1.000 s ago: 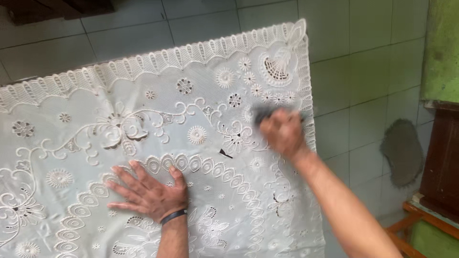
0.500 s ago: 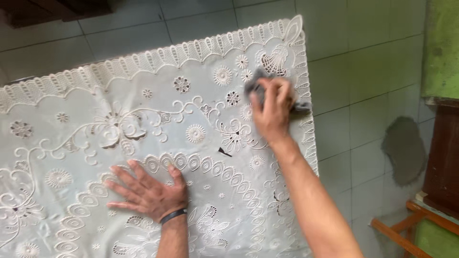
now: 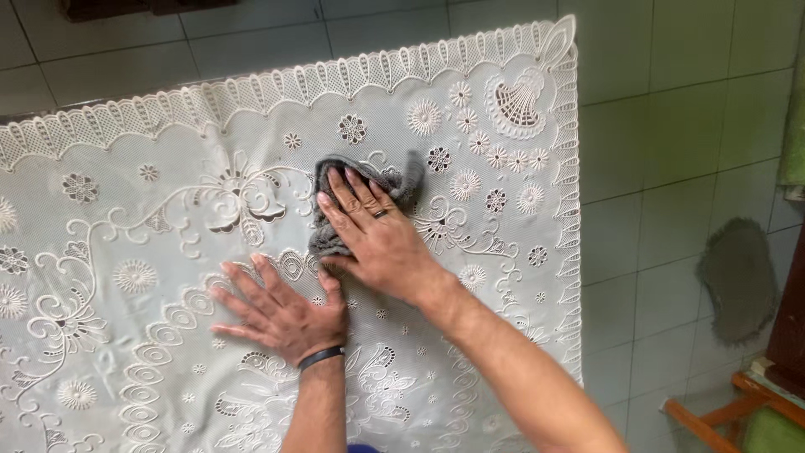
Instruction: The person wipes a wooden table with a cloth, repeatedly dipping it into a blue bucket of water. After cleaning the table surface, the person places a white lace tablecloth over the table and wipes the cloth as well.
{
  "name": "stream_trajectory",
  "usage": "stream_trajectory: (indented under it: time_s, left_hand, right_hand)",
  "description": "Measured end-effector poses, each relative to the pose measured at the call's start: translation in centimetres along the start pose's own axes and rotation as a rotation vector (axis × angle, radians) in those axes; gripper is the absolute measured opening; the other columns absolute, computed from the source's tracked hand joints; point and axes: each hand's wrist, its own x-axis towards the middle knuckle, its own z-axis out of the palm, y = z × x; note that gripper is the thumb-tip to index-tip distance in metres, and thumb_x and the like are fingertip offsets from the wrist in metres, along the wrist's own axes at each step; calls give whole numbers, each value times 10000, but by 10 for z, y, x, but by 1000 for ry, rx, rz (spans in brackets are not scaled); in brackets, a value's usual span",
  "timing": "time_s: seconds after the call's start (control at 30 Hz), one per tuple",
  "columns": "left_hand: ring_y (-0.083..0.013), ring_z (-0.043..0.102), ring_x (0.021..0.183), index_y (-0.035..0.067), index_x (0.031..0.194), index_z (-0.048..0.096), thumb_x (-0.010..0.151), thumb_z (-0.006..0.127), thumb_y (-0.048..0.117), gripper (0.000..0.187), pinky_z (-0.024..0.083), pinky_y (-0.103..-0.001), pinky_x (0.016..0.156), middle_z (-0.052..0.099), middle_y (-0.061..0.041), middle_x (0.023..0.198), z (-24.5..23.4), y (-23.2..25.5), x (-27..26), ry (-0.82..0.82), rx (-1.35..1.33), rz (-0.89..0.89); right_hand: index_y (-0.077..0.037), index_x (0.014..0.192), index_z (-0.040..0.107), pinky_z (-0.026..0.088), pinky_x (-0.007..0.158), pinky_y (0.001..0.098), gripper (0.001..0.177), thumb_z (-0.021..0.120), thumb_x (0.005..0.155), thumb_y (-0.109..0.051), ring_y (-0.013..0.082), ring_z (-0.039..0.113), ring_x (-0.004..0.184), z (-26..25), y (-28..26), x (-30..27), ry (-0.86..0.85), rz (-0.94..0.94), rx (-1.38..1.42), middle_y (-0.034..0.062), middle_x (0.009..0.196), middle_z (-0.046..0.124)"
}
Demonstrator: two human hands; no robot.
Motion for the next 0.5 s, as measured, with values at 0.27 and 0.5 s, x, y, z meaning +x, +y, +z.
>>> stream_trajectory:
  time_s: [0.27,0.5]
  left_hand:
    - [-509,148,1585,100,1659,304,1026,462,580,809,46,-762,1233,220,-215,1727,-7,-4,4,-13,5,12]
    - [-502,156,1590,106,1653,311,1040,431,590,790,42,-763,1229,228,-216,1728,-4,-1,1,-18,2,-1]
  right_hand:
    - [-33,1462,474,268,1192,564,936,834,627,-258,363,347,1483,-53,-16,-42,-83,169,-103,168,1583,400]
    - [17,1608,286,209,1288,529,880,713,899,-280,383,187,1589,-30,-1,-43,7,318,-173,205,1704,198]
